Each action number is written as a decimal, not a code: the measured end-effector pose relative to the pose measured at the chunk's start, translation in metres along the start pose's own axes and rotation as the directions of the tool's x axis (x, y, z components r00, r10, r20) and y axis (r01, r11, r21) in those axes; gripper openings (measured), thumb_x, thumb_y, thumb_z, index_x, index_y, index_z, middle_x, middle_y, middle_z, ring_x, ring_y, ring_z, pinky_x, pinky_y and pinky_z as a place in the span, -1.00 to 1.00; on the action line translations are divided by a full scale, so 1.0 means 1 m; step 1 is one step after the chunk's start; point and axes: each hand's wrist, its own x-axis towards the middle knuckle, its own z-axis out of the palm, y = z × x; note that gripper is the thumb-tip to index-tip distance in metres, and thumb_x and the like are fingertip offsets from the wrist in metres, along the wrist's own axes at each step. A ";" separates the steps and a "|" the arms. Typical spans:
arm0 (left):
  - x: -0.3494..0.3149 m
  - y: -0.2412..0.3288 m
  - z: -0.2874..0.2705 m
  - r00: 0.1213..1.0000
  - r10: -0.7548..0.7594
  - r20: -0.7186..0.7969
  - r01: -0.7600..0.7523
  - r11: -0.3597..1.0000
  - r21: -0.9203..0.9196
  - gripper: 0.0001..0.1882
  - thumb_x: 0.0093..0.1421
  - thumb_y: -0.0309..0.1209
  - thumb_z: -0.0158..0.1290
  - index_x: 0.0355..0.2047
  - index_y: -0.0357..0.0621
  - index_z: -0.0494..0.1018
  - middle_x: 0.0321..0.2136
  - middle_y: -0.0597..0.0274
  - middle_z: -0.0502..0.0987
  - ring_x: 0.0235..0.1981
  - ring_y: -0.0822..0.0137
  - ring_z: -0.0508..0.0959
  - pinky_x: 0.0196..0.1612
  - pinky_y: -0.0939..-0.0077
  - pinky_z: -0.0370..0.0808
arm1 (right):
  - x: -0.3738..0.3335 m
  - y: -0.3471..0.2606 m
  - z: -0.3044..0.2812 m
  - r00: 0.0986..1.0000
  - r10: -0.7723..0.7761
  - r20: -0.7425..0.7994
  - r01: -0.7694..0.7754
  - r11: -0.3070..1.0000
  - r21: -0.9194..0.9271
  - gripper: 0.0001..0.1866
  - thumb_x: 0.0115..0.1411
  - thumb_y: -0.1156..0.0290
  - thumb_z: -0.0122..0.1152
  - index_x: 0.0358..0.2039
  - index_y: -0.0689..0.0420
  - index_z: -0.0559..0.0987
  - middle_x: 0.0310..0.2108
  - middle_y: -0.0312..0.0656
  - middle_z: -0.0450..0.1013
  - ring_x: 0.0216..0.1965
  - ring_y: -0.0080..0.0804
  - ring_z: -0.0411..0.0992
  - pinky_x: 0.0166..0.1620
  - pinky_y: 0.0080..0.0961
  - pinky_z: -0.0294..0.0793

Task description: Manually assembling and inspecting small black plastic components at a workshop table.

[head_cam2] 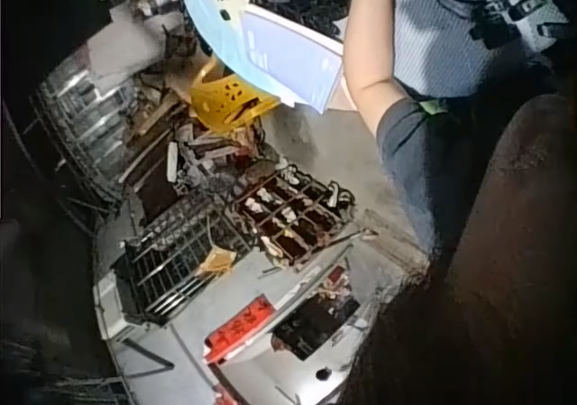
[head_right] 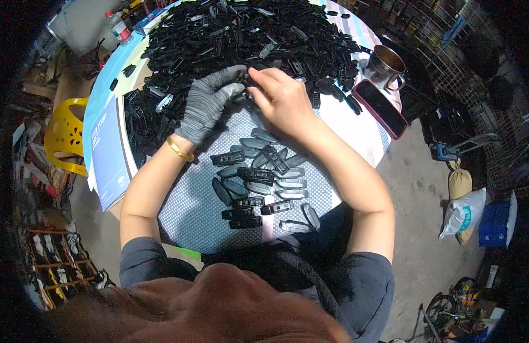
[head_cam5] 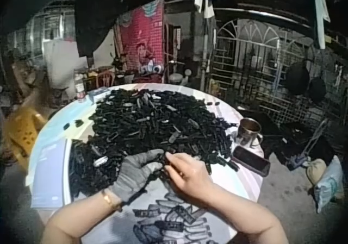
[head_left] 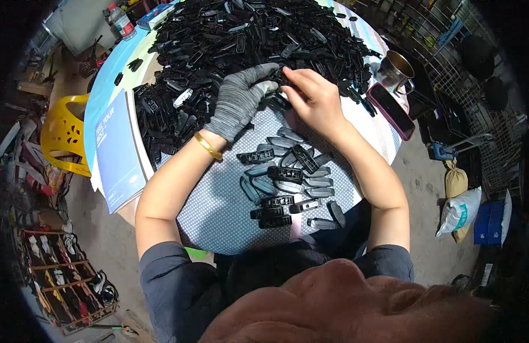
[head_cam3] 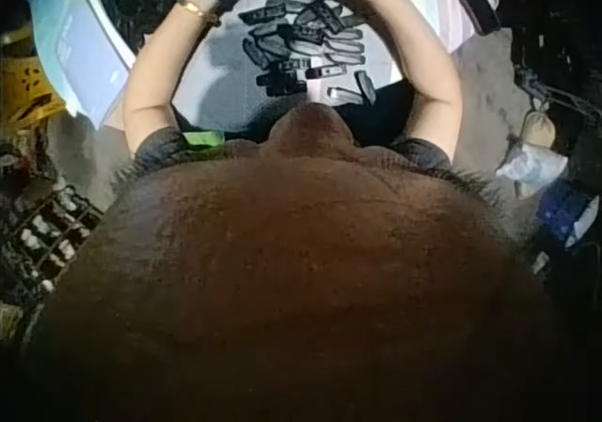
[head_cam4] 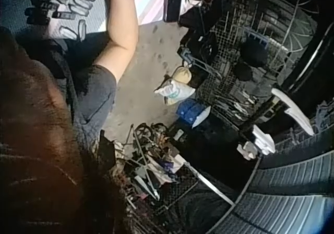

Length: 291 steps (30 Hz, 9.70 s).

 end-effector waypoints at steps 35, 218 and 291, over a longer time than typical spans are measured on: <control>-0.003 0.020 -0.009 0.984 -0.022 0.174 0.047 0.989 -0.140 -0.70 0.11 -0.39 0.04 -0.13 -0.19 0.48 -0.27 0.26 0.55 -0.26 0.49 0.49 -0.16 0.64 0.41 | -0.003 -0.002 0.002 0.881 0.358 0.308 -0.443 0.852 0.277 -0.73 0.04 0.28 0.25 -0.46 0.26 0.52 -0.62 -0.20 0.41 -0.59 -0.47 0.38 -0.52 -0.54 0.34; -0.139 0.012 0.049 0.815 0.348 0.463 -0.545 0.732 0.409 -0.14 -0.07 -0.14 0.17 0.13 -0.33 0.06 0.01 -0.26 0.21 0.04 -0.17 0.27 0.11 0.07 0.21 | -0.095 -0.040 -0.081 0.811 -0.085 0.578 -0.109 0.950 0.293 -0.35 -0.01 -0.06 0.12 -0.18 0.34 0.43 -0.04 0.05 0.33 0.07 0.03 0.22 0.07 -0.13 0.19; 0.020 -0.032 -0.183 0.934 -0.214 -0.287 0.353 0.412 0.840 -0.16 0.06 0.30 -0.25 0.13 -0.11 0.21 0.13 -0.17 0.16 0.19 0.00 0.14 0.20 0.22 0.06 | 0.046 -0.023 0.085 0.880 -0.097 0.466 0.323 0.840 -0.436 -0.73 -0.10 0.24 0.18 -0.38 0.08 0.51 -0.06 -0.14 0.31 0.10 -0.16 0.15 0.06 0.09 0.08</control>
